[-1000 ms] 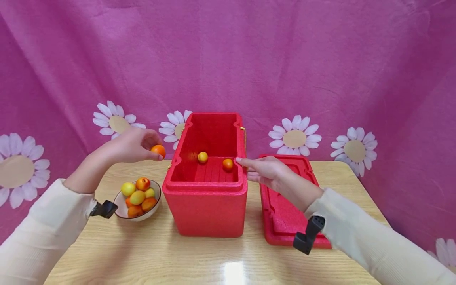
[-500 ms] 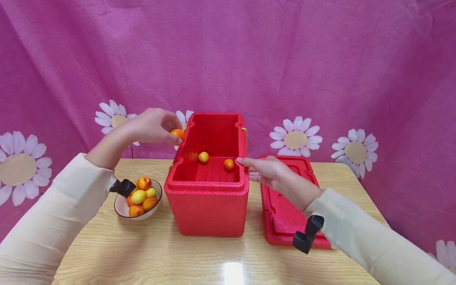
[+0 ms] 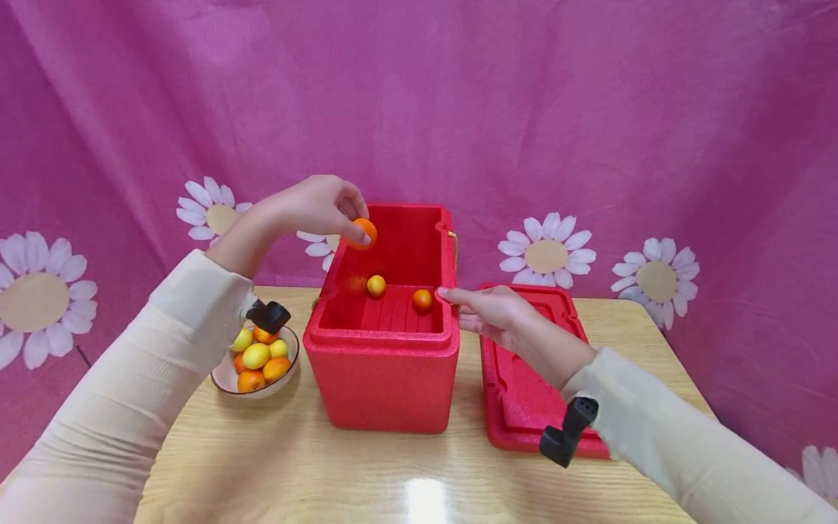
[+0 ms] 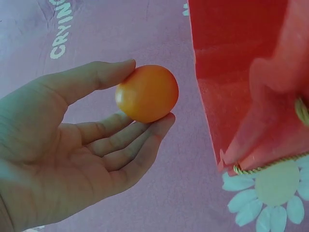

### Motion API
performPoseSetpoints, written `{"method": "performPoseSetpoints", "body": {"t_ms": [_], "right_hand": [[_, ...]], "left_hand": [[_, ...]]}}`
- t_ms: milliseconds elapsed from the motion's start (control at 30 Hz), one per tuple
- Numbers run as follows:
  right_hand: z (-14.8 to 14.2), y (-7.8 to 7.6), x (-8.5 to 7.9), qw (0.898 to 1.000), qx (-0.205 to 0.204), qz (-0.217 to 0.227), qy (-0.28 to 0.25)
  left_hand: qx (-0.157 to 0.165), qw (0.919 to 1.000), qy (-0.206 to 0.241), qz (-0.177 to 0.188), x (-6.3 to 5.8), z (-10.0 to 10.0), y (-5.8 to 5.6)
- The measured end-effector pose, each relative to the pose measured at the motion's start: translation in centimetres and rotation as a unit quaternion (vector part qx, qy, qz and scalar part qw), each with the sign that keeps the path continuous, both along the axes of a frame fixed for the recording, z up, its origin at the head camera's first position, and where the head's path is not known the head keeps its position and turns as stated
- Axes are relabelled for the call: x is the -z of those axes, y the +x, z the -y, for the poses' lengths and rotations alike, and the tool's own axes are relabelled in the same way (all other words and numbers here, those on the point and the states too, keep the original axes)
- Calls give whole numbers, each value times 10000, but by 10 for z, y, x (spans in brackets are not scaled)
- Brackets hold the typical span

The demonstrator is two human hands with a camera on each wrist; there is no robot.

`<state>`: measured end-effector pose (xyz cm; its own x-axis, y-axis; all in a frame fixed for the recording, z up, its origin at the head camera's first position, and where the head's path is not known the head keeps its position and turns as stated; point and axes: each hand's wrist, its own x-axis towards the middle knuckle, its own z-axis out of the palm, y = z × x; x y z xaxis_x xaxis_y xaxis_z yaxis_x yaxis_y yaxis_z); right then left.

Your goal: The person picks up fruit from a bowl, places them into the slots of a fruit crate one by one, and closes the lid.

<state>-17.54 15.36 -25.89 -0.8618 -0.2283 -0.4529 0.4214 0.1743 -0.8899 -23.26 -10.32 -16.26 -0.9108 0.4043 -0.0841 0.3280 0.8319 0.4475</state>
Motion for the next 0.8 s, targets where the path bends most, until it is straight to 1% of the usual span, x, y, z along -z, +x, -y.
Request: {"method": "performPoseSetpoints", "body": {"t_ms": [167,467,567,700,800], "right_hand": [[-3,2,0,10000,-40,-43,-50],[-6,7,0,10000,-49,-34,4],[-8,9,-1,10000,-13,-54,48],[-7,10,-3,9999,25,-88,103],[-5,11,-2,9999,23,-81,136]], "left_hand": [[64,9999,82,-36,-1,-13,-10],[143,9993,341,12,-5,-37,-24],[173,9989,422,81,-6,-43,-29],[49,9983,507,267,-5,-48,-38],[-179,9970,637,393,-1,-48,-45]]}}
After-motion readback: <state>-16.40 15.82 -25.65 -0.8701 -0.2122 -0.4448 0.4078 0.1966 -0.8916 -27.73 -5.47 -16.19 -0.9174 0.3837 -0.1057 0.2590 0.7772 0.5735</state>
